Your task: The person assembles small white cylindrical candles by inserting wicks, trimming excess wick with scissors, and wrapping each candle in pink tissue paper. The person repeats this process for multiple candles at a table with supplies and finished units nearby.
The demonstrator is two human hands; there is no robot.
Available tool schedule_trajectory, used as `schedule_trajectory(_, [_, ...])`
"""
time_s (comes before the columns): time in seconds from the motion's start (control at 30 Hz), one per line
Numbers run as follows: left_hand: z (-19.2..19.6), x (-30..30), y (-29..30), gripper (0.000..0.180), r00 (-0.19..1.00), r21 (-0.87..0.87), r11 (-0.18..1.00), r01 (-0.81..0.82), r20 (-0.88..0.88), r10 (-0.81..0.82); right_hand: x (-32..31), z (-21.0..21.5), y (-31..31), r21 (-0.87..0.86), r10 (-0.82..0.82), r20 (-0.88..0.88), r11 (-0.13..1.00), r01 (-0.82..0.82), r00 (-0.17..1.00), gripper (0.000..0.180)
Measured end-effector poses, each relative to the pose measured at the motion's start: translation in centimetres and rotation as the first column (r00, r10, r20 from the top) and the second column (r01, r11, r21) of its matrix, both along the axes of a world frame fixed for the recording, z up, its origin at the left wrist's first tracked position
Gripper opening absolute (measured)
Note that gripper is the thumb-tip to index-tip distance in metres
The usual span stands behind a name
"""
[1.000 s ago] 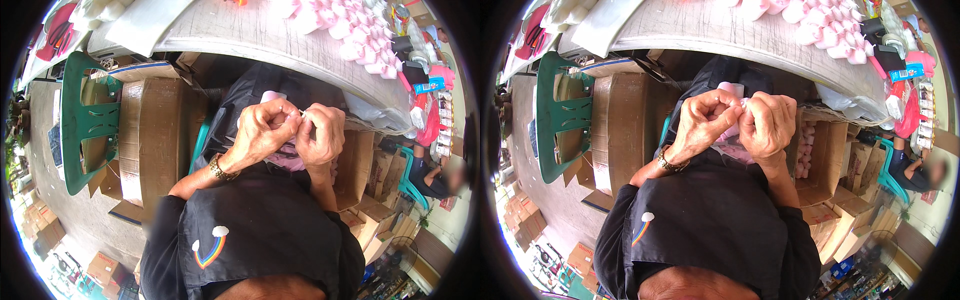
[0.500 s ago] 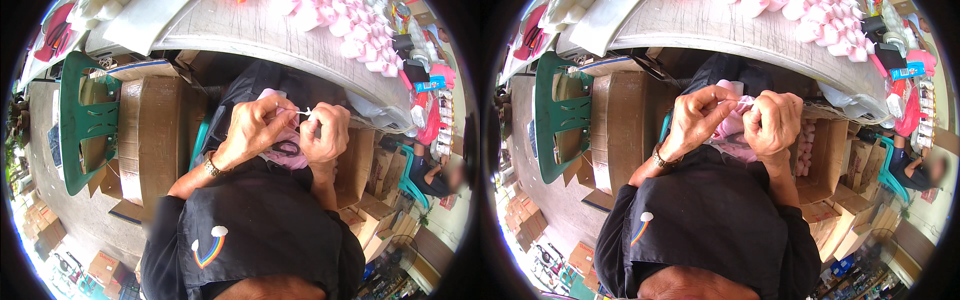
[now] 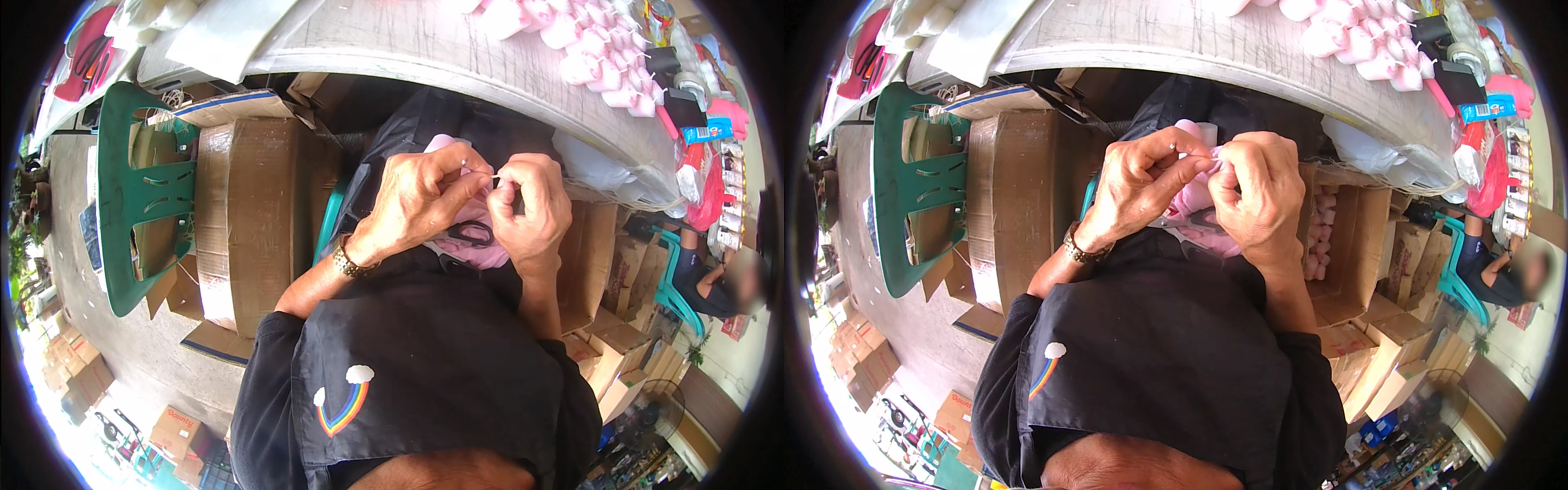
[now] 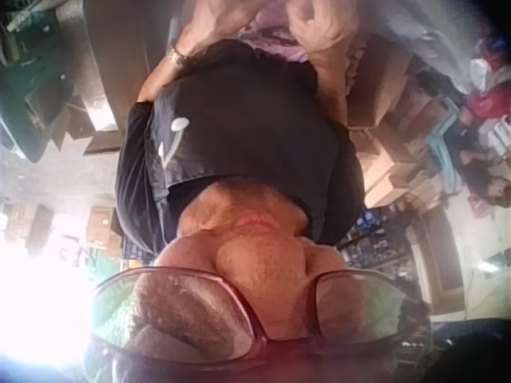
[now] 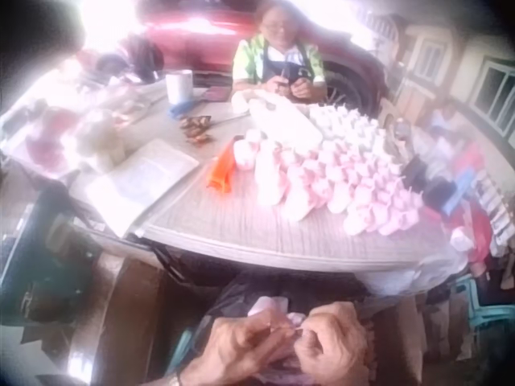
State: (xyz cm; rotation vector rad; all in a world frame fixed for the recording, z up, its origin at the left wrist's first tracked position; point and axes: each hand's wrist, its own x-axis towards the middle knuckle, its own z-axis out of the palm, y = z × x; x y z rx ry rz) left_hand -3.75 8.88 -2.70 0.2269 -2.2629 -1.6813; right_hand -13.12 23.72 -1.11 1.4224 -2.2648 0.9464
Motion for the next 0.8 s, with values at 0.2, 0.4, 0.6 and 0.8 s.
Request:
schedule_trajectory(0.2, [0.0,0.0,-0.9,0.009,0.998,-0.035,0.999,0.024,-0.052,-0.026,0.2,-0.5,0.3,-0.009,0.003,0.051,1.0,-0.002,0.999,0.018])
schedule_trajectory(0.4, [-0.1,-1.0,-3.2,0.009,0.996,-0.095,0.993,0.066,-0.05,-0.071,-0.6,0.3,1.1,0.029,0.076,0.209,0.996,-0.084,0.975,0.016])
schedule_trajectory(0.6, [-1.8,-1.4,-4.1,0.011,0.991,-0.121,0.991,0.055,-0.113,-0.068,-0.5,2.2,0.4,0.105,0.004,-0.09,0.994,0.006,0.996,0.014])
schedule_trajectory(0.8, [-4.0,-2.6,-2.8,0.038,0.969,-0.365,0.909,0.2,-0.066,-0.24,-1.3,7.0,-1.4,-0.081,0.037,-0.396,0.994,-0.075,0.917,0.011])
